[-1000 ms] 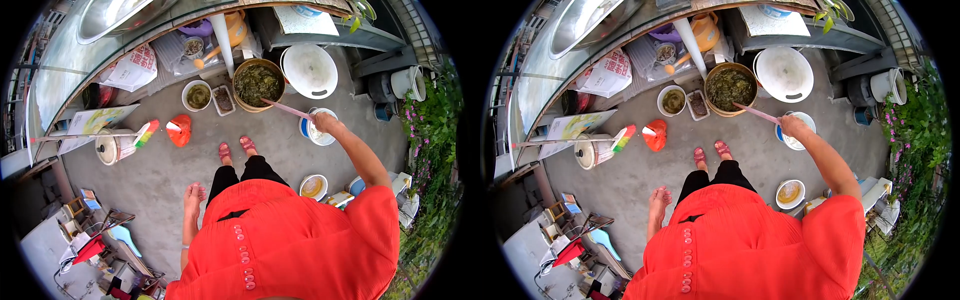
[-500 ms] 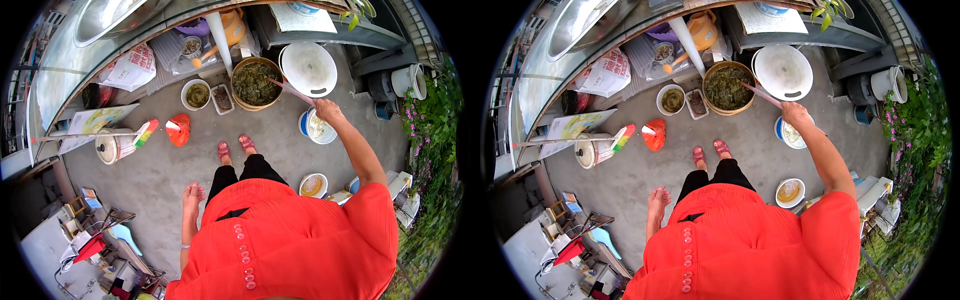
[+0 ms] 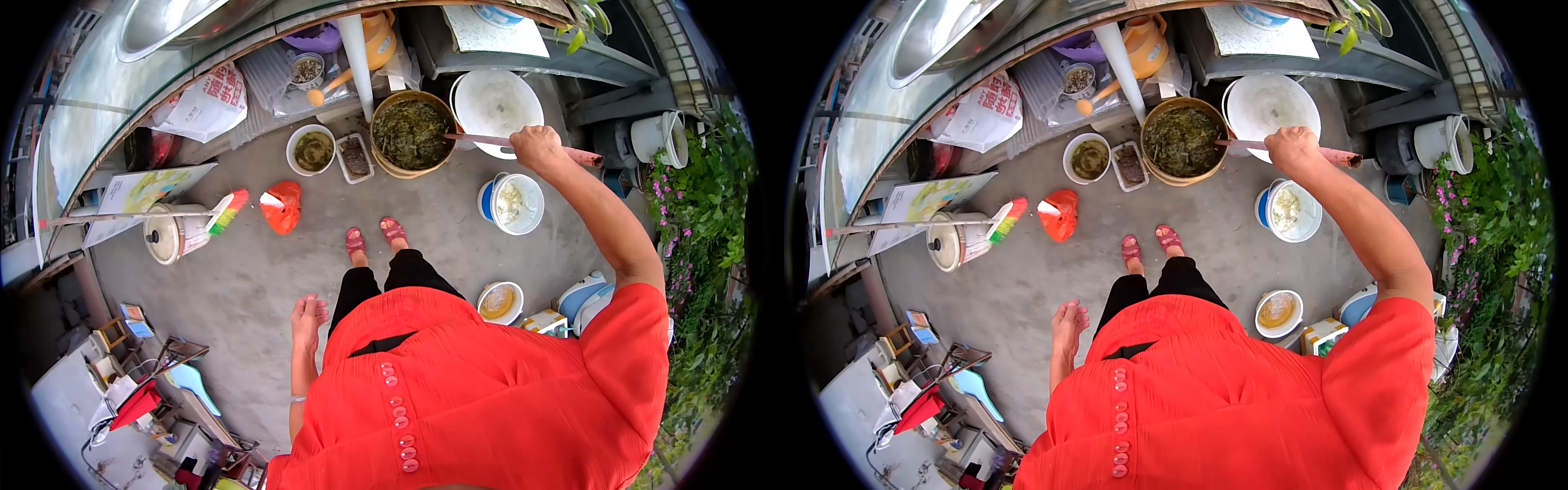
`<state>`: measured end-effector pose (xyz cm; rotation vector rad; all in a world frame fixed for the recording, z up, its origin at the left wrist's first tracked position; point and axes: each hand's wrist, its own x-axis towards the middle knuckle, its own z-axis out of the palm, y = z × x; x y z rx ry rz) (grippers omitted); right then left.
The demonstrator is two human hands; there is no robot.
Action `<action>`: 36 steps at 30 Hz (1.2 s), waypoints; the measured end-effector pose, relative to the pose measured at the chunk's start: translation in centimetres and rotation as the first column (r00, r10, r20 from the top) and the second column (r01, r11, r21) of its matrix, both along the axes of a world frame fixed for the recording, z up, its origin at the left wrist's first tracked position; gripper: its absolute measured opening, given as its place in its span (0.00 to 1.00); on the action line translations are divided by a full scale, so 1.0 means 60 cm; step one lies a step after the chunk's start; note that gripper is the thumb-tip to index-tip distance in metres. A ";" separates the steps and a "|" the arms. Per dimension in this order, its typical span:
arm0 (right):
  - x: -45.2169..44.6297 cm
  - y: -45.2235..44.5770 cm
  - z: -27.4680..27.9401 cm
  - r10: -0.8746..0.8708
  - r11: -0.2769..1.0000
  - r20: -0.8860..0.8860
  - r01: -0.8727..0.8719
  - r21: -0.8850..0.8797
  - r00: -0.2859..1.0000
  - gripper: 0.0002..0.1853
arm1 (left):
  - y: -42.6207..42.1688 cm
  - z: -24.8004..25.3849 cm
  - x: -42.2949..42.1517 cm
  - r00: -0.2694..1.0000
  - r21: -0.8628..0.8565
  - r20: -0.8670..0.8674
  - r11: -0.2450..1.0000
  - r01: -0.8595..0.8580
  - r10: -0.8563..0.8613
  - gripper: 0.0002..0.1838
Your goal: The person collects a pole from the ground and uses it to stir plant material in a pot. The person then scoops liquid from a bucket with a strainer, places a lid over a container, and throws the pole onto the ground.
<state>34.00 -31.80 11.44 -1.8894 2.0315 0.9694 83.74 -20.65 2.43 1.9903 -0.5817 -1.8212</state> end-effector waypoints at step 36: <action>0.041 -0.066 0.046 0.023 0.991 0.216 -0.051 0.126 0.976 0.12 | -0.043 0.002 0.012 1.000 -0.008 0.019 1.000 0.000 0.001 0.14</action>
